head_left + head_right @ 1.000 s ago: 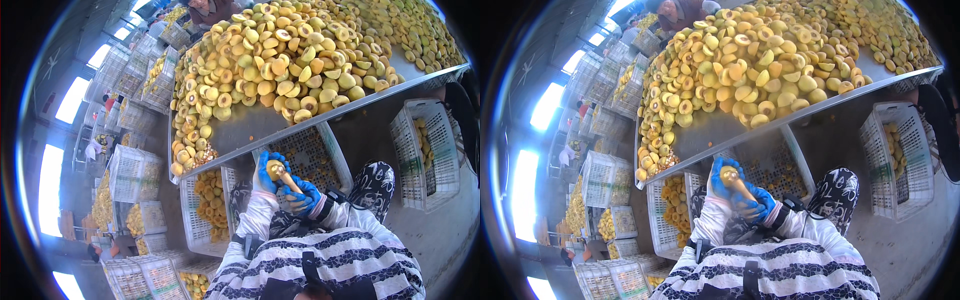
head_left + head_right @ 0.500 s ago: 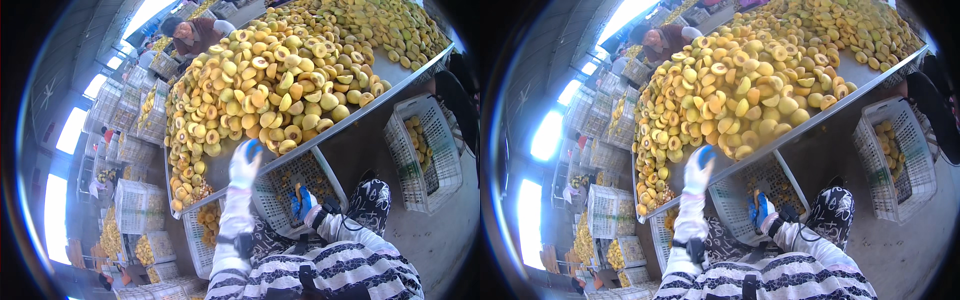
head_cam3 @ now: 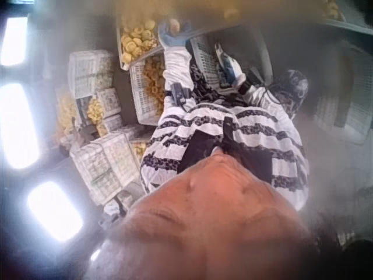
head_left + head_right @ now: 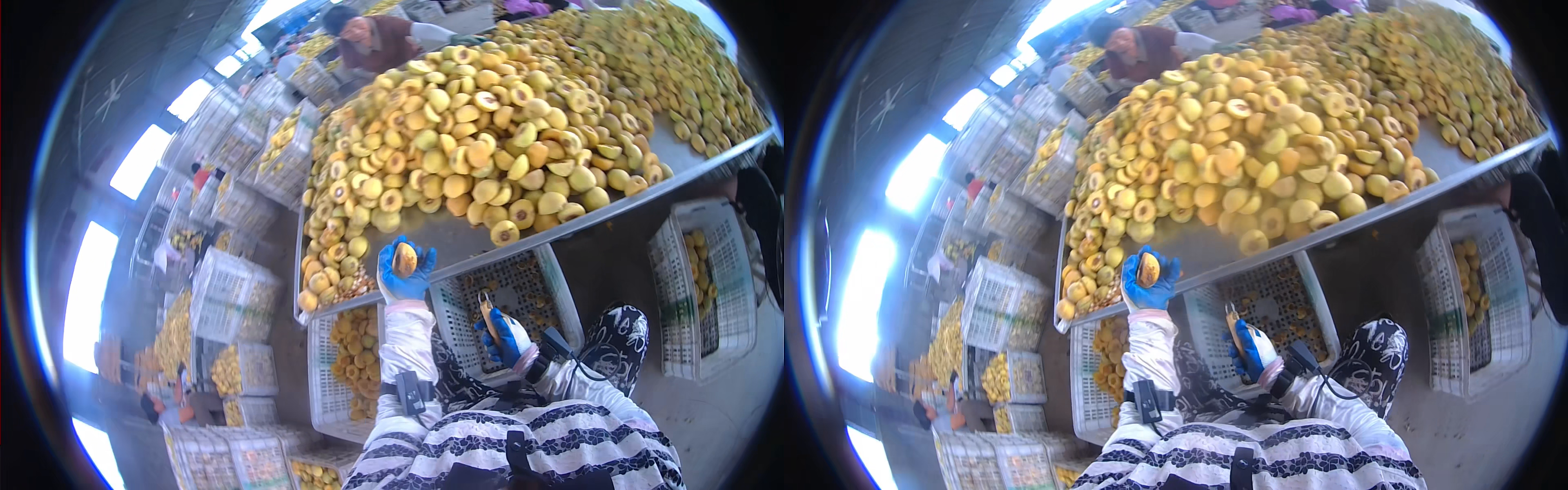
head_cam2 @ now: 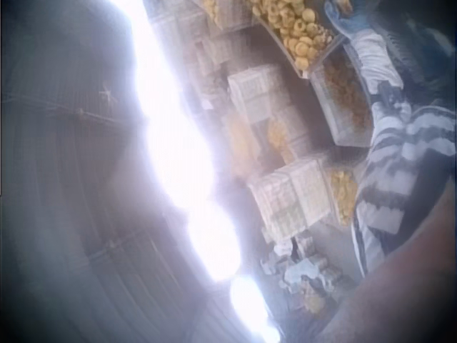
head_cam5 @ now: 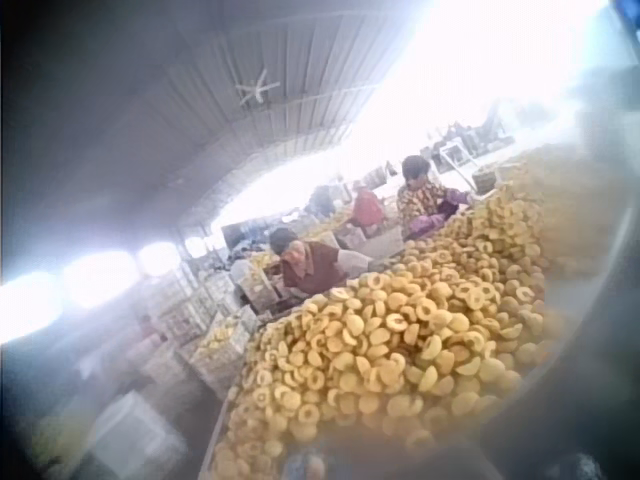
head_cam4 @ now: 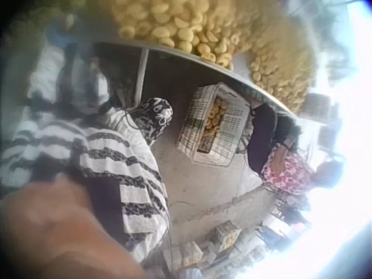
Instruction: The person repeatedly picks mangoes from a metal table, uses a small knife to remove the pit, and places the pitted fruit into a white crate below. The process is repeated continuously with many mangoes.
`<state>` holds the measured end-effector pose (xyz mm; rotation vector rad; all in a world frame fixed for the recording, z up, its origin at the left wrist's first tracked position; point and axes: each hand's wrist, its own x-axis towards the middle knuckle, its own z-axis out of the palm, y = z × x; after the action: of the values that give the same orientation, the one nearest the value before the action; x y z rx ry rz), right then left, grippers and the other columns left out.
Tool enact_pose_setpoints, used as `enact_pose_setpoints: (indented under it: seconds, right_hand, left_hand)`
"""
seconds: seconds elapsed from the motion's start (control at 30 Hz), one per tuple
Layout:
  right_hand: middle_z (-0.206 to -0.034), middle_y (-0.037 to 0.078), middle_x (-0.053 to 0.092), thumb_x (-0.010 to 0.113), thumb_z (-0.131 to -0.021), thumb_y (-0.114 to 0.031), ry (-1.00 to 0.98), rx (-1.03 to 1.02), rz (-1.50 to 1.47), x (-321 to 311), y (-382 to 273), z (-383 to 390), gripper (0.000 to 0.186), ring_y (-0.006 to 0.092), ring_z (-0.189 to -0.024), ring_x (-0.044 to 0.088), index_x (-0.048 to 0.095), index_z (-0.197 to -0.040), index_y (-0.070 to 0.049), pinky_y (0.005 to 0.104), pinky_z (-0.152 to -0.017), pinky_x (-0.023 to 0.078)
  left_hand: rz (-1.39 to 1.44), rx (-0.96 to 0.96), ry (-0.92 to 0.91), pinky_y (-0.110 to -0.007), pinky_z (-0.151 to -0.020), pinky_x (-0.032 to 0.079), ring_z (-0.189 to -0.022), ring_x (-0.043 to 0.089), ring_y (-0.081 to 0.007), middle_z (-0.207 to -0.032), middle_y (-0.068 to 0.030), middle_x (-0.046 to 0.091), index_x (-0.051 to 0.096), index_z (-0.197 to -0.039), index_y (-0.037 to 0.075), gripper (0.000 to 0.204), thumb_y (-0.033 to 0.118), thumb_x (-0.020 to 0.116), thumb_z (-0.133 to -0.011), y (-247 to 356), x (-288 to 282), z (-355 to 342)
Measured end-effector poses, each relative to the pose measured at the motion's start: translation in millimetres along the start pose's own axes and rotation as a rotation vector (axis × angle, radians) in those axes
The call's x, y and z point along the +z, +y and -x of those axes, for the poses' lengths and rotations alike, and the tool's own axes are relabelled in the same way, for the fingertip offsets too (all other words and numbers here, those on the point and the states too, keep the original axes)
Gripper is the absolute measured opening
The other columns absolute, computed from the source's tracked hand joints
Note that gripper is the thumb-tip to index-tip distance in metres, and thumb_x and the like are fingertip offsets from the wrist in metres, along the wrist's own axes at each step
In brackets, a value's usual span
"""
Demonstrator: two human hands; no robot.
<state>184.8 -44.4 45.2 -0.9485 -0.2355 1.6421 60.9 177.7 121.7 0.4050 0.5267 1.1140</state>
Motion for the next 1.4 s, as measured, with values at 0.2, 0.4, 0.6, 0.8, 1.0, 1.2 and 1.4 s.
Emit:
enact_pose_setpoints:
  seconds: [0.2, 0.4, 0.6, 0.8, 1.0, 1.2, 1.4]
  right_hand:
    - [-0.065, 0.000, 0.052, 0.044, -0.099, -0.055, -0.025, -0.220, 0.358, 40, -28, 25, 0.050, 0.0091, -0.042, 0.045, 0.061, -0.104, -0.007, 0.0224, -0.038, 0.035]
    - [-0.071, -0.001, 0.054, 0.048, -0.101, -0.043, -0.145, -0.370, 0.440, 52, -39, 26, 0.039, 0.0068, -0.051, 0.050, 0.054, -0.114, -0.007, 0.0232, -0.042, 0.041]
    - [-0.074, -0.002, 0.054, 0.049, -0.101, -0.041, -0.091, -0.634, 0.626, 53, -25, 11, 0.038, 0.0049, -0.058, 0.050, 0.053, -0.117, -0.006, 0.0220, -0.049, 0.042]
    - [-0.079, -0.002, 0.056, 0.061, -0.096, -0.027, 0.047, -0.338, 0.215, 55, -29, 29, 0.026, 0.0060, -0.058, 0.049, 0.056, -0.111, -0.006, 0.0226, -0.049, 0.038]
    - [-0.107, 0.005, 0.065, 0.071, -0.084, -0.004, 0.056, -0.752, 0.354, 40, -48, 20, 0.035, 0.0119, -0.097, 0.060, 0.058, -0.116, -0.002, 0.0273, -0.087, 0.049]
    - [-0.114, 0.008, 0.065, 0.073, -0.081, -0.002, -0.093, -0.579, 0.501, 9, -58, 4, 0.046, 0.0141, -0.106, 0.061, 0.055, -0.123, -0.002, 0.0289, -0.093, 0.047]
    - [-0.076, -0.004, 0.054, 0.060, -0.098, -0.023, 0.118, -0.433, 0.165, 10, -42, 28, 0.023, 0.0042, -0.059, 0.050, 0.057, -0.113, -0.006, 0.0210, -0.051, 0.040]
  left_hand:
    - [-0.224, 0.104, -0.064, -0.039, -0.070, 0.057, -0.084, 0.067, -0.0290, -0.107, -0.0150, 0.066, 0.063, -0.107, 0.004, 0.045, 0.047, 0.054, -0.096, 6, 10, 55]
    - [-0.660, 0.359, -0.196, -0.032, -0.070, 0.055, -0.077, 0.066, -0.0231, -0.093, -0.0165, 0.067, 0.061, -0.111, -0.006, 0.055, 0.045, 0.046, -0.101, -12, 27, 99]
    - [-0.494, 0.187, -0.241, -0.032, -0.072, 0.055, -0.076, 0.065, -0.0218, -0.091, -0.0145, 0.068, 0.062, -0.110, -0.005, 0.053, 0.045, 0.045, -0.102, -19, 20, 102]
    - [-0.415, 0.303, -0.239, -0.035, -0.092, 0.050, -0.107, 0.060, -0.0223, -0.122, -0.0144, 0.060, 0.052, -0.132, -0.001, 0.040, 0.020, 0.057, -0.098, -37, 29, 115]
    - [-0.658, 0.041, -0.326, -0.028, -0.095, 0.047, -0.112, 0.059, -0.0177, -0.128, -0.0120, 0.058, 0.044, -0.140, -0.002, 0.049, 0.023, 0.054, -0.100, -51, 22, 135]
    - [-0.905, -0.173, -0.332, -0.027, -0.088, 0.050, -0.098, 0.063, -0.0143, -0.107, -0.0071, 0.067, 0.064, -0.115, -0.001, 0.037, 0.031, 0.057, -0.099, -41, 3, 107]
    - [-0.505, -0.071, -0.156, -0.029, -0.076, 0.055, -0.085, 0.066, -0.0185, -0.099, -0.0122, 0.067, 0.060, -0.114, -0.003, 0.038, 0.032, 0.056, -0.099, -62, 8, 107]
